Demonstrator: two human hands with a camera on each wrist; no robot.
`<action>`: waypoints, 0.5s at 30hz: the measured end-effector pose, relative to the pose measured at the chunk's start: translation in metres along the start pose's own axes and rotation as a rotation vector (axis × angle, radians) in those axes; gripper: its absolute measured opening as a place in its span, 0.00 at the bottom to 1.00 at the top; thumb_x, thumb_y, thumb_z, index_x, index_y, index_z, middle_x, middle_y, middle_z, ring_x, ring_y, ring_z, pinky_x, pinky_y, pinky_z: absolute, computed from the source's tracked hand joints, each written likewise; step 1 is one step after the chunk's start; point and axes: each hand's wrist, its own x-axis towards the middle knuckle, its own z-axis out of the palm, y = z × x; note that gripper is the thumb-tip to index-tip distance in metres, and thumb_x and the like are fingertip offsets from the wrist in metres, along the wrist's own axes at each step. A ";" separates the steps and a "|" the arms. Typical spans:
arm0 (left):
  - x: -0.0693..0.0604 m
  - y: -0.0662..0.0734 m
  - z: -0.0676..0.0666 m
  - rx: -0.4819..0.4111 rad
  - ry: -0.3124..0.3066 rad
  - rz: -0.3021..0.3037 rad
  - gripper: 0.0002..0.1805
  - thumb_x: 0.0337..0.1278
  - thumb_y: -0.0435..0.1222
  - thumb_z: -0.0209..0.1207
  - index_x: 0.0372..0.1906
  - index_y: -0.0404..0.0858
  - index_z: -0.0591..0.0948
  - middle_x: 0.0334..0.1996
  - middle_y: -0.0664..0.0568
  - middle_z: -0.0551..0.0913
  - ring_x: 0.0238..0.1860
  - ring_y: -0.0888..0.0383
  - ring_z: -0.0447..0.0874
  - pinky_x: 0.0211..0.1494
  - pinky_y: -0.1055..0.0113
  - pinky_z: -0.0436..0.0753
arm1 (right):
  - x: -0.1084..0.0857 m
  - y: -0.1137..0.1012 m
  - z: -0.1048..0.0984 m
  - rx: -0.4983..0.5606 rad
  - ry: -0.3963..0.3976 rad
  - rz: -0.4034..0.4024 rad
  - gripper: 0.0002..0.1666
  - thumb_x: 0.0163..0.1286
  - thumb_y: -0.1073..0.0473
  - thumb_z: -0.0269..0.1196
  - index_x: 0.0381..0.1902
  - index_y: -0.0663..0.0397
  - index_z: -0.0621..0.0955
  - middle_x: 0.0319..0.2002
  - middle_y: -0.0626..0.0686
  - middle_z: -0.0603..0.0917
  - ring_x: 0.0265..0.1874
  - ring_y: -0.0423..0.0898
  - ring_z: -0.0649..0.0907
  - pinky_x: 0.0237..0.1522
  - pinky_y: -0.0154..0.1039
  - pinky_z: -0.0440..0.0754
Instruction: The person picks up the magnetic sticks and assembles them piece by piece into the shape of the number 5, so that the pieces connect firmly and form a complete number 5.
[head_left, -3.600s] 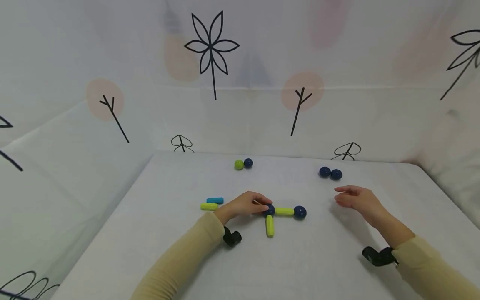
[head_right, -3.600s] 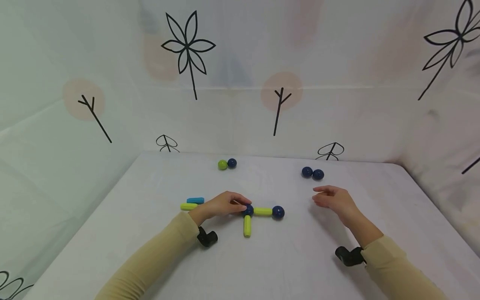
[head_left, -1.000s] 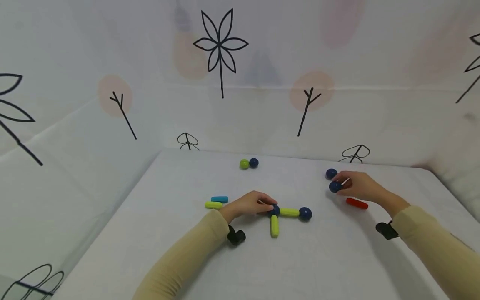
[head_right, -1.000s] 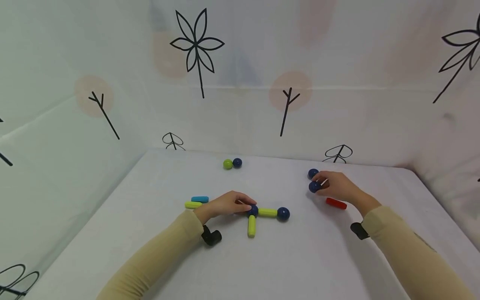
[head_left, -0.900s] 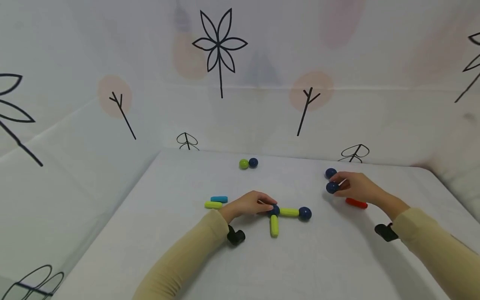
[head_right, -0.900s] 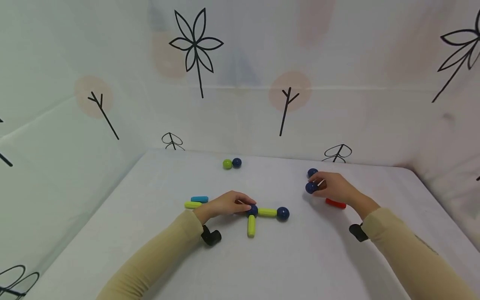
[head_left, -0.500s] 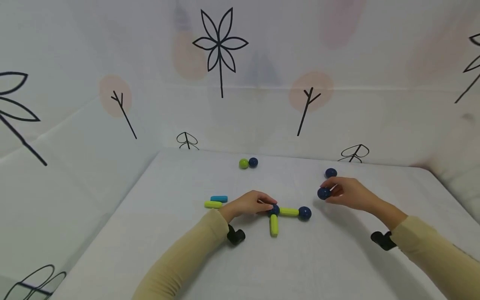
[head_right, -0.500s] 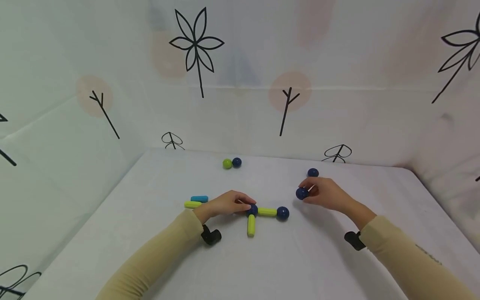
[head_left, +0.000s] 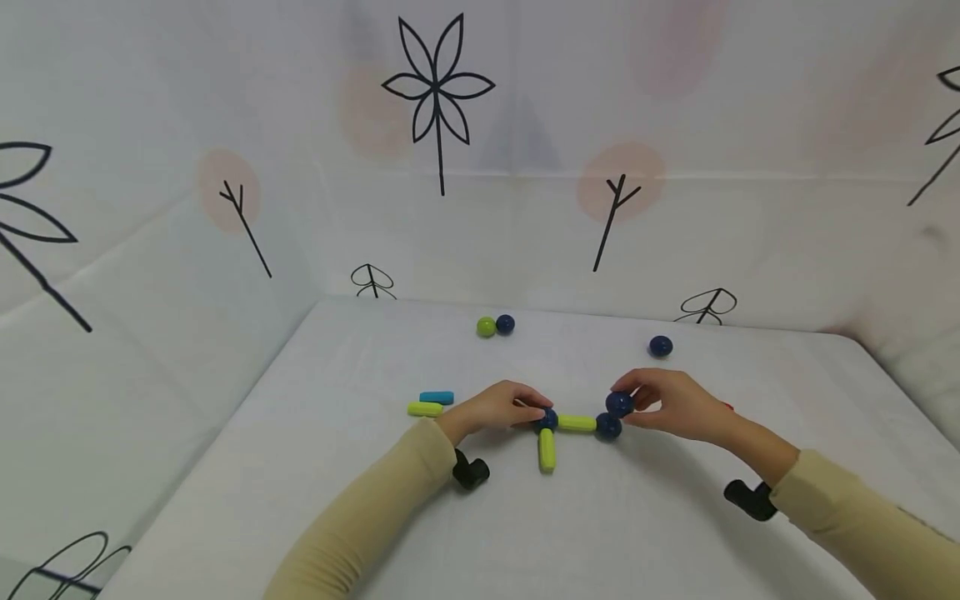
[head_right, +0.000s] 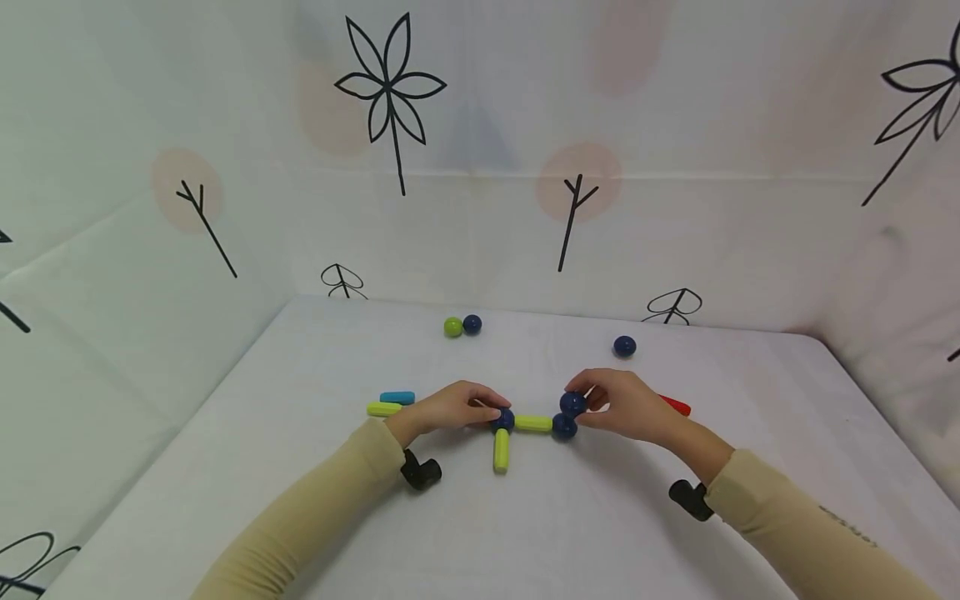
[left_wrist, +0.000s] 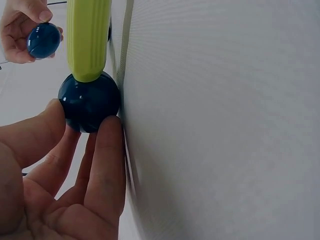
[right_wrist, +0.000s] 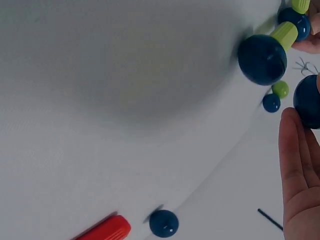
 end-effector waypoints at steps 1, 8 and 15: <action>0.000 0.000 0.000 0.000 0.001 0.001 0.14 0.63 0.40 0.57 0.51 0.46 0.81 0.46 0.59 0.80 0.47 0.63 0.75 0.46 0.70 0.74 | 0.000 -0.003 0.002 0.013 -0.006 -0.006 0.20 0.55 0.63 0.69 0.46 0.57 0.79 0.40 0.48 0.82 0.34 0.42 0.81 0.37 0.45 0.81; 0.000 0.001 0.000 -0.002 -0.002 0.010 0.14 0.62 0.39 0.57 0.51 0.46 0.81 0.46 0.58 0.81 0.46 0.64 0.76 0.47 0.70 0.74 | 0.002 -0.019 0.013 0.057 -0.051 -0.038 0.19 0.57 0.60 0.69 0.47 0.54 0.79 0.41 0.48 0.81 0.35 0.41 0.80 0.38 0.45 0.81; -0.001 0.000 -0.001 0.001 -0.006 0.015 0.14 0.63 0.39 0.57 0.52 0.45 0.81 0.46 0.59 0.81 0.45 0.65 0.75 0.48 0.70 0.74 | 0.002 -0.032 0.028 0.092 -0.084 -0.118 0.19 0.56 0.60 0.69 0.47 0.53 0.78 0.40 0.46 0.82 0.35 0.40 0.80 0.38 0.40 0.81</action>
